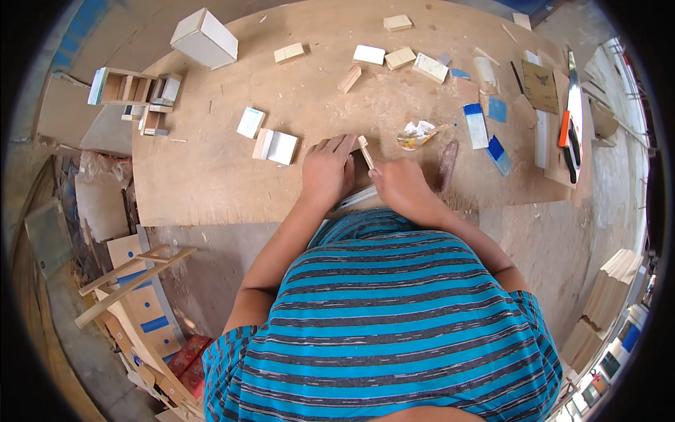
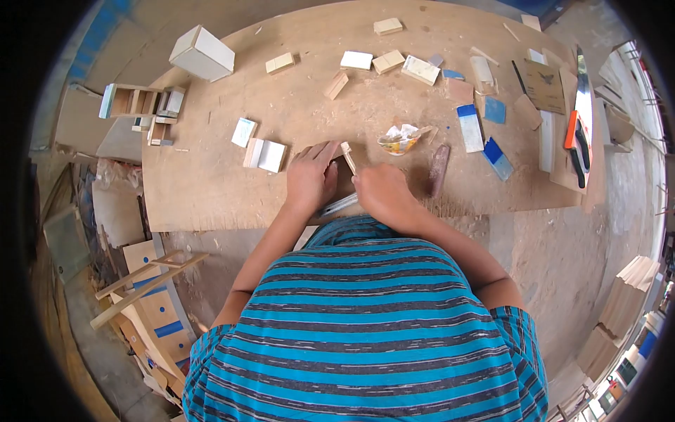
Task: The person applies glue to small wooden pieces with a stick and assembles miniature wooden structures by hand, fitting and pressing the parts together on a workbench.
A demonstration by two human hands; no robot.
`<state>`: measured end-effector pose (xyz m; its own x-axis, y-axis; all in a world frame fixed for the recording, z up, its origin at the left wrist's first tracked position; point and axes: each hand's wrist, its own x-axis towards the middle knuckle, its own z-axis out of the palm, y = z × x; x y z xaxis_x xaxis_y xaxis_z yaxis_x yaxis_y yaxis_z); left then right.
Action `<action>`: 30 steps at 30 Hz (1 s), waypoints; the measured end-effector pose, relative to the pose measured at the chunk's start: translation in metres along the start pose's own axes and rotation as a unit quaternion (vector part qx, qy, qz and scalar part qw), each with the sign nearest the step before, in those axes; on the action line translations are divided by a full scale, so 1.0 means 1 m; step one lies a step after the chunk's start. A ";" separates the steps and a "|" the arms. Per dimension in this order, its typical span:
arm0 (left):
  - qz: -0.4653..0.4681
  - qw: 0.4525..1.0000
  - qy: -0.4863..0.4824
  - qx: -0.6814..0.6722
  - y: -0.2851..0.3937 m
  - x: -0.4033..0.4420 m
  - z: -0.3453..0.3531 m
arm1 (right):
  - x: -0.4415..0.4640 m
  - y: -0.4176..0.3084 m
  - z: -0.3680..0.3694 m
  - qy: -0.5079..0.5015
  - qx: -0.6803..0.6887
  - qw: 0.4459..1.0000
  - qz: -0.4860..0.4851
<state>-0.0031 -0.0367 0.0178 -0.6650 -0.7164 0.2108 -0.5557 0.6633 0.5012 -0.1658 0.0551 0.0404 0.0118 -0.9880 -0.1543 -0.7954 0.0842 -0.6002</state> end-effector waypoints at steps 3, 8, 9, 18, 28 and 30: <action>0.005 1.000 -0.007 0.001 -0.001 0.000 0.000 | 0.001 -0.002 -0.001 0.005 0.001 1.000 0.001; 0.031 0.999 0.021 -0.012 -0.005 0.002 -0.004 | 0.002 0.005 -0.004 0.016 0.047 0.999 0.014; 0.041 0.998 0.047 -0.015 -0.004 0.001 -0.006 | 0.002 0.006 -0.006 0.016 0.057 0.998 0.015; -0.115 0.963 0.146 -0.193 -0.018 -0.057 -0.049 | -0.009 0.021 -0.016 -0.009 0.137 0.989 0.056; -0.229 0.885 0.133 -0.384 -0.002 -0.105 -0.014 | -0.011 0.033 0.000 -0.003 0.154 0.987 0.043; -0.237 0.880 0.130 -0.391 -0.005 -0.106 -0.011 | -0.011 0.033 0.000 -0.009 0.158 0.986 0.052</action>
<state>0.0757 0.0334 0.0019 -0.2584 -0.9650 -0.0448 -0.1592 -0.0032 0.9872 -0.1917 0.0685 0.0224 -0.0472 -0.9696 -0.2402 -0.5641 0.2244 -0.7946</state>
